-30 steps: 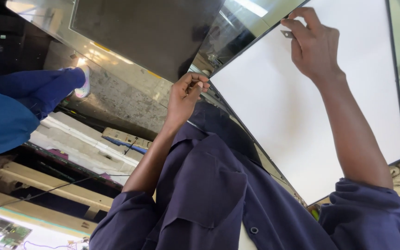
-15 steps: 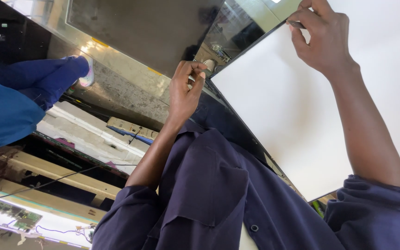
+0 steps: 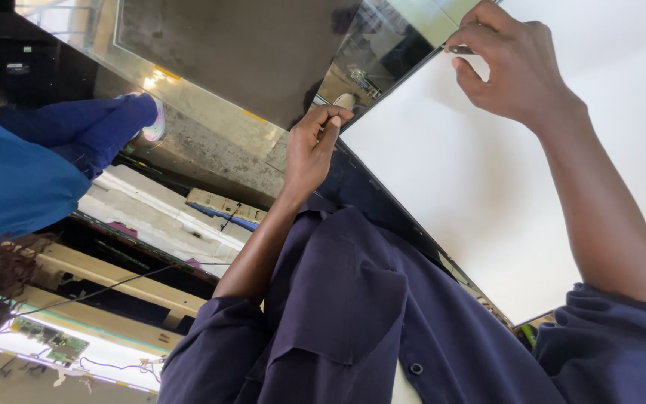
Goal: Performing a final inspection and preparation of a TV panel by scraping the edges with a tool and then moving the panel to a different station.
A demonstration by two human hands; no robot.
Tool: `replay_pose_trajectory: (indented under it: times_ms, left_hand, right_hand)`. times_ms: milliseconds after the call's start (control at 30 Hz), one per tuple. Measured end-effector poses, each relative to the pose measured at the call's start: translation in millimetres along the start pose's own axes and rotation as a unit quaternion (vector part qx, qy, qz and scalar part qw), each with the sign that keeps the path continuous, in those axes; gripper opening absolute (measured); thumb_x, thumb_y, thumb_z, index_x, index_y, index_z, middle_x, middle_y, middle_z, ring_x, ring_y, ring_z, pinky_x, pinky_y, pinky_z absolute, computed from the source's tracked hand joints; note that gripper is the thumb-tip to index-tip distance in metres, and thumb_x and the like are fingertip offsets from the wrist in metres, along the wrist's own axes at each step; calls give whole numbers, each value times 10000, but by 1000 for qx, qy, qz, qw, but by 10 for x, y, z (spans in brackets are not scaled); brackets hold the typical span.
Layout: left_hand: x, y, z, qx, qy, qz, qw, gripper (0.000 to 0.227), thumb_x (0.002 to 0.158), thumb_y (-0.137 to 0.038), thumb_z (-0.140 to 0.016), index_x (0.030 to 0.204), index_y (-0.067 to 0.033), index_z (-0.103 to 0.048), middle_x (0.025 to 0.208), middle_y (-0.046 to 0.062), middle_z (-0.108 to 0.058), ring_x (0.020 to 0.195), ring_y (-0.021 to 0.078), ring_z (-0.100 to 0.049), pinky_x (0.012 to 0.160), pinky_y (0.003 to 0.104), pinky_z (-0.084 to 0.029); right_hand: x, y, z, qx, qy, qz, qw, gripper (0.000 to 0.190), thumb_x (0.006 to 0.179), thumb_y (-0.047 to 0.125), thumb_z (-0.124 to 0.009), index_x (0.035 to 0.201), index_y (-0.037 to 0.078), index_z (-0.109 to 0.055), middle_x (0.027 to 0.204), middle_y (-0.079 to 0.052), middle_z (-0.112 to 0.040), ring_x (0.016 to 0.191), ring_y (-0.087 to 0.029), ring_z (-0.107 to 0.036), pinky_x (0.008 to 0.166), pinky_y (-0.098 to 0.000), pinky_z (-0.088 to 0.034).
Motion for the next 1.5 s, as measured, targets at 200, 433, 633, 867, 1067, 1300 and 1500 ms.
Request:
replay_pose_trajectory:
  times_ms: [200, 433, 633, 867, 1067, 1300, 1500]
  left_hand:
    - [-38, 88, -8, -38, 8, 19, 999, 205, 991, -151, -501, 1088, -97, -674, 1048, 32, -689, 840, 139, -608, 733, 295, -471]
    - [-55, 86, -32, -40, -4, 22, 999, 165, 969, -152, -551, 1062, -109, -680, 1054, 38, -681, 929, 171, -621, 778, 309, -508]
    - [-70, 156, -59, -28, -14, 1, 1000, 162, 979, -172, -553, 1067, -118, -678, 1055, 40, -678, 928, 189, -629, 746, 321, -521]
    - [-50, 93, -41, 0, -6, -7, 1000, 170, 971, -131, -533, 1056, -107, -678, 1016, 36, -695, 839, 175, -620, 679, 317, -499]
    - [123, -76, 17, 48, 67, 32, 996, 193, 966, -134, -504, 1017, -100, -687, 887, 11, -668, 710, 112, -518, 576, 277, -367]
    - [503, -292, -186, 109, 88, -111, 984, 186, 999, -43, -506, 1079, -16, -672, 941, 227, -695, 839, 387, -698, 628, 466, -578]
    - [846, -238, -490, 125, 130, -127, 975, 201, 959, -76, -542, 1106, -51, -676, 968, 167, -721, 860, 339, -720, 671, 442, -597]
  right_hand:
    - [54, 155, -28, -18, 51, -10, 998, 133, 955, 70, -676, 1081, 68, -716, 1091, -8, -590, 549, -165, -499, 492, -310, -325]
    - [82, 267, -132, -38, 64, -36, 997, 58, 988, 119, -698, 1029, 79, -686, 1064, 0, -580, 630, -178, -563, 488, -333, -384]
    - [58, 268, -172, -31, 50, -23, 998, 40, 1031, 115, -704, 1047, 120, -740, 1049, -4, -580, 512, -182, -463, 476, -323, -355]
    - [-33, 324, -321, -79, -80, 6, 994, 213, 911, 5, -790, 955, 213, -778, 1116, 35, -599, 560, -86, -533, 437, -251, -367]
    - [-94, 422, -428, -97, -138, 11, 986, 188, 886, -18, -776, 981, 131, -710, 1128, -27, -586, 544, -80, -504, 404, -201, -363]
    - [-187, 532, -493, -55, -179, -60, 981, 161, 926, 62, -629, 1011, 144, -737, 1121, 51, -588, 516, -139, -637, 513, -233, -523]
    - [-280, 655, -356, -69, -184, -86, 977, 294, 956, 67, -507, 1114, 164, -735, 1171, 76, -662, 495, -101, -612, 476, -191, -474]
Point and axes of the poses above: each hand's wrist, its own x-axis towards the middle knuckle, its own z-axis out of the back of the hand, y = z × x, the point moved 2 cm from there along x, towards the middle knuckle
